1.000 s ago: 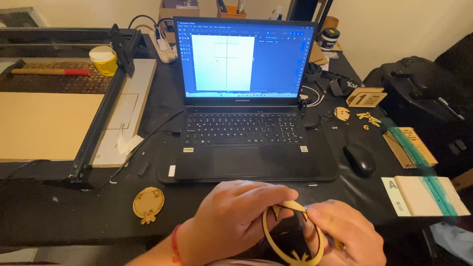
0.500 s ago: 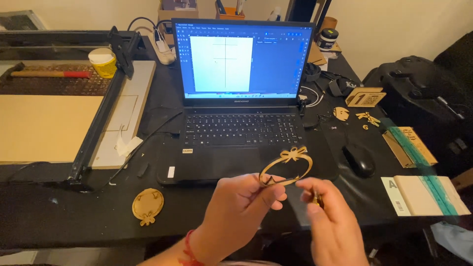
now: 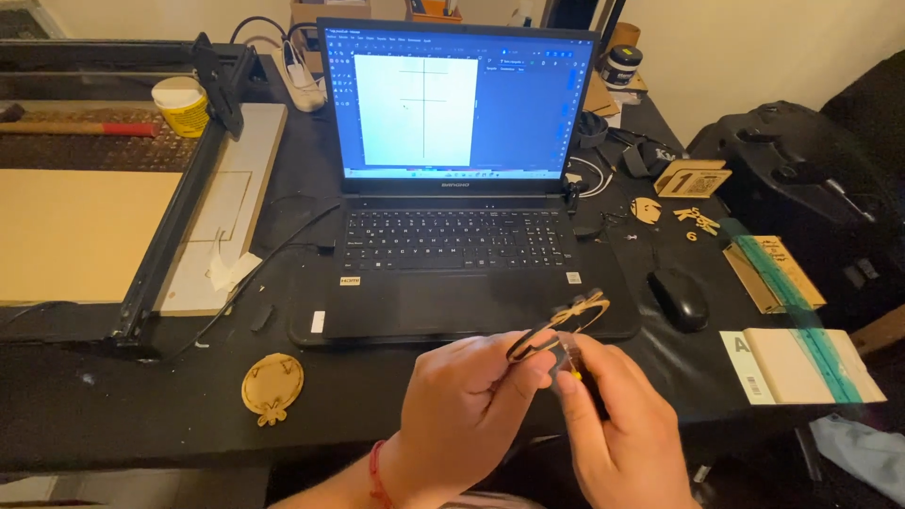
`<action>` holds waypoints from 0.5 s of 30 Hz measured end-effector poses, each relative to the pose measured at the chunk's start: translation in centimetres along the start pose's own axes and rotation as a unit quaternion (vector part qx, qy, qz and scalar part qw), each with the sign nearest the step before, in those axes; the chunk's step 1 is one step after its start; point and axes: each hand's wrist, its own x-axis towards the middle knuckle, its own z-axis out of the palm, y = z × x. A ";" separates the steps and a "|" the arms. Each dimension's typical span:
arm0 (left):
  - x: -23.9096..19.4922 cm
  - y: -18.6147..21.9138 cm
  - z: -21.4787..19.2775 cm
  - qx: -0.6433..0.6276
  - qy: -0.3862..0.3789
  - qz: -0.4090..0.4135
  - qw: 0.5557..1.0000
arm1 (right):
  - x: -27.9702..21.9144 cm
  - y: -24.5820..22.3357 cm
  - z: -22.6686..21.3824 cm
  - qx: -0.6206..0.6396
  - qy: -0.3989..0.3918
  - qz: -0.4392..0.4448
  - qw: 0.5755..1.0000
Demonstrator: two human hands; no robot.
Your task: Assembling and refining laser-cut wooden ornaments using a utility knife at a workstation.
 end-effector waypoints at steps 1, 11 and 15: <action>-0.1 -0.1 0.1 0.000 0.000 -0.001 1.000 | -0.1 0.1 0.2 0.000 -0.001 0.000 1.000; 0.0 -0.2 0.3 0.018 0.014 -0.006 1.000 | -0.6 0.0 0.6 -0.001 0.011 0.026 1.000; 0.3 0.1 0.1 0.016 0.007 0.000 1.000 | -0.5 0.3 0.8 -0.008 0.042 0.027 0.999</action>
